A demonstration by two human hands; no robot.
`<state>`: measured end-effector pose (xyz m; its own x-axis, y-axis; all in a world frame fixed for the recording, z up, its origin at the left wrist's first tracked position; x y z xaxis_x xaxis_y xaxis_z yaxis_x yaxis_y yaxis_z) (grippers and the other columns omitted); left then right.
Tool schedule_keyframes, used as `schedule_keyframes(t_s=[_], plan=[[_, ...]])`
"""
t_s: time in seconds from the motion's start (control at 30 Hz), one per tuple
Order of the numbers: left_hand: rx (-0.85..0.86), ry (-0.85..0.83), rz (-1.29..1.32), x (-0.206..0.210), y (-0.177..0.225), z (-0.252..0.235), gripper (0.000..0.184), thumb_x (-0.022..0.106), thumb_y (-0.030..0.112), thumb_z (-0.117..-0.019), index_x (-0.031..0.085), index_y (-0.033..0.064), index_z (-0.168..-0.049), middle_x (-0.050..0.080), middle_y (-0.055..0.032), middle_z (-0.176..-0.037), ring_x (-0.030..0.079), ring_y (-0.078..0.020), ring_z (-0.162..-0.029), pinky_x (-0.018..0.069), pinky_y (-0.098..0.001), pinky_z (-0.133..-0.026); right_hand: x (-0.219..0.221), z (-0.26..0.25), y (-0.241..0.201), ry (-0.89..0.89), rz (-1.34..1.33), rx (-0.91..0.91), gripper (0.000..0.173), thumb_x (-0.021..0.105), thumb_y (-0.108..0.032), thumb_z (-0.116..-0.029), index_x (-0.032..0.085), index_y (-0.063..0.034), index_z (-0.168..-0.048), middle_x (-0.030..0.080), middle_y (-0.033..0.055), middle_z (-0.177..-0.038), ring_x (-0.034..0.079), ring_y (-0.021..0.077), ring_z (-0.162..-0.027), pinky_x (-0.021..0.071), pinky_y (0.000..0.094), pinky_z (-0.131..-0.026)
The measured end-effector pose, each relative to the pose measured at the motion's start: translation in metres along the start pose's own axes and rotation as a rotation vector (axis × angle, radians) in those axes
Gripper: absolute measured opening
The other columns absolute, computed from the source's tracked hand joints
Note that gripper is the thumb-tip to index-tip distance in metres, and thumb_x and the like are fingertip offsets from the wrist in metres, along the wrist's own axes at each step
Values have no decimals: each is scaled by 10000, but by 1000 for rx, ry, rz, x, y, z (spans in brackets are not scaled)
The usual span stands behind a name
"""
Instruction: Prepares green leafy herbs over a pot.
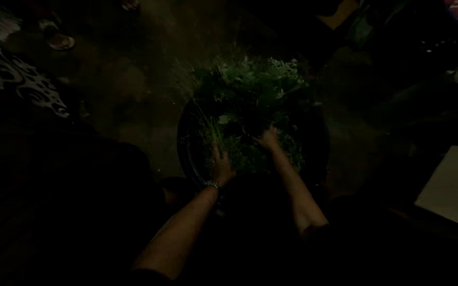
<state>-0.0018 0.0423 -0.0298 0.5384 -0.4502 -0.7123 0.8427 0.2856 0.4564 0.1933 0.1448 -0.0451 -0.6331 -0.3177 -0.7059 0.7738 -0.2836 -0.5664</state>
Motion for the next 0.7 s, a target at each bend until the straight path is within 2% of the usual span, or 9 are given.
schedule_keyframes(t_s=[0.07, 0.1, 0.2, 0.3, 0.4, 0.47, 0.5, 0.6, 0.7], plan=[[7, -1, 16, 0, 0, 0, 789, 713, 167, -919, 309, 49, -1586, -123, -205, -1697, 223, -473, -1513, 367, -530, -1162, -5, -5, 7, -92, -94, -44, 907, 761, -467, -911, 352, 33, -1547, 336, 305, -1588, 315, 487, -1474, 325, 651, -1166], [4, -2, 15, 0, 1, 1, 778, 707, 168, -925, 312, 60, -1587, -126, -202, -1697, 230, -473, -1509, 372, -527, -1159, -16, -2, 8, -119, -148, -35, 890, 744, -440, -936, 314, 16, -1568, 355, 299, -1580, 358, 461, -1463, 345, 629, -1165], [-5, 0, -30, -2, 6, 2, 773, 715, 181, -925, 327, 60, -1582, -111, -220, -1695, 234, -495, -1501, 351, -546, -1165, -54, 8, 10, -1, -247, 20, 605, 695, -281, -997, 458, 15, -1469, 522, 277, -1444, 519, 407, -1342, 432, 571, -1105], [-18, 2, -42, 0, 7, 2, 787, 721, 190, -914, 328, 98, -1590, -108, -206, -1699, 208, -499, -1507, 319, -571, -1175, -68, 9, 22, 260, -180, 107, 451, 639, -241, -1013, 582, -14, -1398, 503, 289, -1451, 457, 488, -1361, 397, 656, -1084], [-22, 1, -42, -1, 6, 1, 787, 714, 209, -922, 322, 121, -1599, -114, -187, -1704, 215, -503, -1502, 334, -577, -1166, -36, 4, 35, 174, -331, 149, 633, 614, -406, -1028, 447, -45, -1521, 491, 266, -1493, 477, 444, -1378, 404, 632, -1109], [-14, 6, -34, 1, 4, 0, 775, 703, 214, -927, 325, 126, -1598, -120, -180, -1704, 229, -500, -1498, 350, -576, -1156, -9, 7, 31, 50, -296, 126, 896, 731, -470, -939, 296, -29, -1587, 414, 280, -1547, 448, 448, -1402, 407, 626, -1119], [-9, 7, -26, 1, 4, 0, 769, 700, 213, -928, 328, 124, -1595, -121, -179, -1704, 234, -501, -1497, 350, -578, -1156, -2, 9, 25, 45, -232, 108, 934, 779, -433, -907, 295, -14, -1588, 382, 276, -1571, 432, 453, -1412, 403, 624, -1123], [-3, -11, -47, 1, 4, 0, 778, 698, 217, -930, 315, 99, -1597, -115, -195, -1702, 226, -500, -1501, 341, -580, -1161, -6, 13, 12, 130, -122, 69, 611, 706, -240, -977, 465, 13, -1479, 457, 274, -1508, 515, 440, -1344, 460, 595, -1080], [-8, -29, -68, -1, 4, 1, 813, 720, 216, -917, 301, 75, -1599, -114, -199, -1701, 204, -493, -1512, 326, -576, -1173, -34, 21, 2, 166, -126, 118, 488, 668, -157, -989, 533, 26, -1421, 594, 281, -1360, 591, 443, -1256, 483, 608, -1038]])
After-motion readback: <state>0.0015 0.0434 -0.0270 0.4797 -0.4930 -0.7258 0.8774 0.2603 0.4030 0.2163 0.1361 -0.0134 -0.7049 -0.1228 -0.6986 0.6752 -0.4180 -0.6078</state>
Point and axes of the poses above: each hand's wrist, its own z-axis away from the middle knuckle, its own x-axis out of the palm, y = z × x, the point moved 5 cm from there along -z, towards the middle knuckle
